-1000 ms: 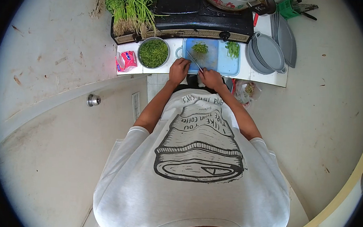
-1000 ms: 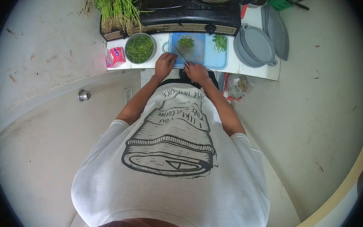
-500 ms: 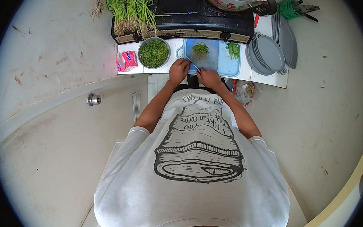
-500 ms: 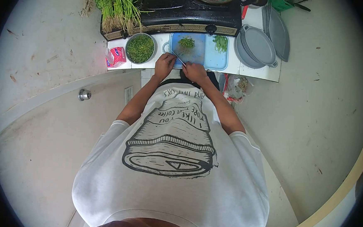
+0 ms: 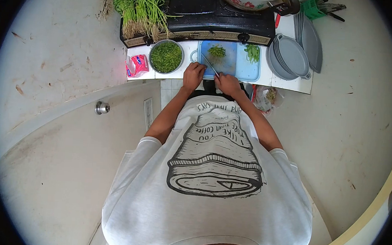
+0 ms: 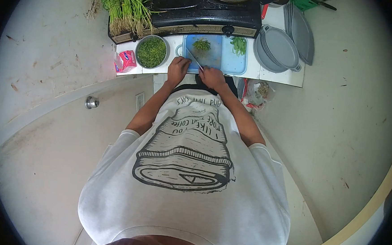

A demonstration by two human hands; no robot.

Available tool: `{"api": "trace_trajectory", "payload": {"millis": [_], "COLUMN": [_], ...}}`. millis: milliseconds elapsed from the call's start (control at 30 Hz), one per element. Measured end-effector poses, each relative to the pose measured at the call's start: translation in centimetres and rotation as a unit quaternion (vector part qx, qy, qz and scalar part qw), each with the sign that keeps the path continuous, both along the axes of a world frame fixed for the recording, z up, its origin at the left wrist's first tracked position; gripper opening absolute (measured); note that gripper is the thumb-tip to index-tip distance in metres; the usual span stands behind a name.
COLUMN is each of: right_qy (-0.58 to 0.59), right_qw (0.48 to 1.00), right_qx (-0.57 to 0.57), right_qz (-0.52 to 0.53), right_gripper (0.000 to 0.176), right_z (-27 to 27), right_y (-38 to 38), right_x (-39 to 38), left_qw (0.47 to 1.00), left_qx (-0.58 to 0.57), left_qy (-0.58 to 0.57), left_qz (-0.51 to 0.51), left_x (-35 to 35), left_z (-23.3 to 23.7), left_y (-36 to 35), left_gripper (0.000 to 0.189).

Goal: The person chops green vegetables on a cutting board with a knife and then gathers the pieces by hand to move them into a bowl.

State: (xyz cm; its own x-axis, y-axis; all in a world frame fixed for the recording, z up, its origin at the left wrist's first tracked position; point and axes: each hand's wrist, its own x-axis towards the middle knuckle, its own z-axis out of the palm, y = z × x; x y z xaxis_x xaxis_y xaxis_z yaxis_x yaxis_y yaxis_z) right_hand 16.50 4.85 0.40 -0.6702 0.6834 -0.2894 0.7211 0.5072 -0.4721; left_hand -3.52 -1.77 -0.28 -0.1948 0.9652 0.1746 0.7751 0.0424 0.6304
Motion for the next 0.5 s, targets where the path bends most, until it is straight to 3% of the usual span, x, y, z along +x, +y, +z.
{"api": "trace_trajectory", "payload": {"millis": [500], "right_qy": [-0.012], "right_qw": [0.999], "right_qx": [-0.016], "right_qz": [0.042], "right_gripper": [0.046], "right_z": [0.6], "right_y": [-0.3], "right_x": [0.7], "left_qw": [0.999], "left_qx": [0.028], "left_qy": [0.031], "left_qz": [-0.019], "left_x": [-0.1], "left_z": [0.0], "left_y": [-0.4], "left_gripper": [0.012]}}
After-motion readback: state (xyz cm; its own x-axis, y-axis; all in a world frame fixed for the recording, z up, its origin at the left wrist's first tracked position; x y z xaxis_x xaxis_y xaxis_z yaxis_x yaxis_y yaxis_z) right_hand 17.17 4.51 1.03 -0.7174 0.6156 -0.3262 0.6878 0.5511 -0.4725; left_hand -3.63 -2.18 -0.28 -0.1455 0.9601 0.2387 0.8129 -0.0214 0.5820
